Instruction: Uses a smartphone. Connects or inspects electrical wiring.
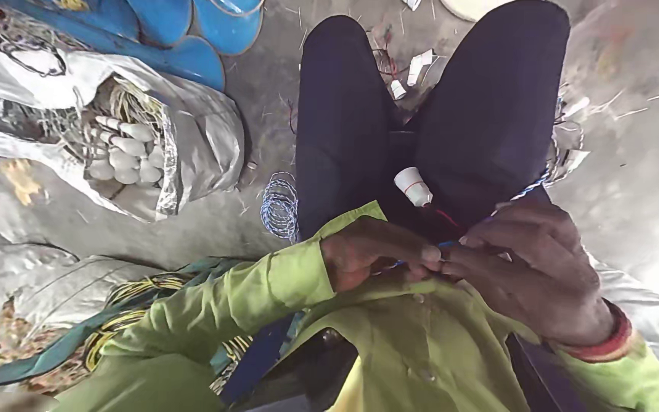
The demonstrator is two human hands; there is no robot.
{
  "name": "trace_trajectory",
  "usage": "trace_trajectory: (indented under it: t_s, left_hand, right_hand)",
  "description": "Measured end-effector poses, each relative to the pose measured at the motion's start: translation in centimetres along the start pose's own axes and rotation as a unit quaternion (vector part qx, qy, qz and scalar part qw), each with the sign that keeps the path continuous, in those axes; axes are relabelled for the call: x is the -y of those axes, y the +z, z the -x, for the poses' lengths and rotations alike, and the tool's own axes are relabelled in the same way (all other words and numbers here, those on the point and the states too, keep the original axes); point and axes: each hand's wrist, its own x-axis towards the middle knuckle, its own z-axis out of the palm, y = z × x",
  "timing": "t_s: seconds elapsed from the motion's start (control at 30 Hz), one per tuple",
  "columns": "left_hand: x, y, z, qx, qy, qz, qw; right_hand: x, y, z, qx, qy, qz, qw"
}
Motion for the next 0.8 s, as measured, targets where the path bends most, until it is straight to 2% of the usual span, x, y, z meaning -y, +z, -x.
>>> trace_trajectory:
  t_s: [0.1, 0.23, 0.33, 0.4, 0.5, 0.57, 0.67, 0.73, 0.8]
  left_hand:
    - [0.0, 0.7, 0.3, -0.043, -0.007, 0.008, 0.999]
    - [-0.3, 1.5, 0.0, -0.153, -0.026, 0.022, 0.988]
    - [-0.3, 1.5, -0.2, -0.205, 0.023, -0.048, 0.977]
    - [-0.2, 1.4, -0.4, -0.217, 0.064, -0.149, 0.963]
    - [-0.3, 1.0, -1.0, -0.201, 0.122, -0.318, 0.918]
    - [-0.6, 0.9, -1.3, -0.195, 0.151, -0.369, 0.896]
    - [-0.2, 0.5, -1.4, -0.163, 0.239, -0.372, 0.882]
    - [0.2, -0.1, -1.4, -0.109, 0.324, -0.345, 0.874]
    - [0.3, -0.8, -1.5, -0.050, 0.362, -0.319, 0.874]
  right_hand:
    - [0.6, 0.2, -0.2, -0.003, 0.001, -0.037, 0.999]
    - [1.0, -0.1, -0.6, 0.019, 0.003, -0.106, 0.994]
    - [1.1, -0.1, -0.5, 0.041, 0.020, -0.151, 0.987]
    - [0.9, 0.1, -0.3, 0.055, 0.029, -0.171, 0.983]
    - [0.1, 0.1, -0.2, 0.061, 0.055, -0.185, 0.979]
    - [-0.3, -0.1, -0.5, 0.064, 0.088, -0.190, 0.976]
    - [-0.4, -0.5, -1.3, 0.064, 0.136, -0.174, 0.973]
    - [-0.5, -0.7, -1.9, 0.058, 0.151, -0.146, 0.976]
    - [-0.6, -0.7, -2.5, 0.055, 0.161, -0.115, 0.979]
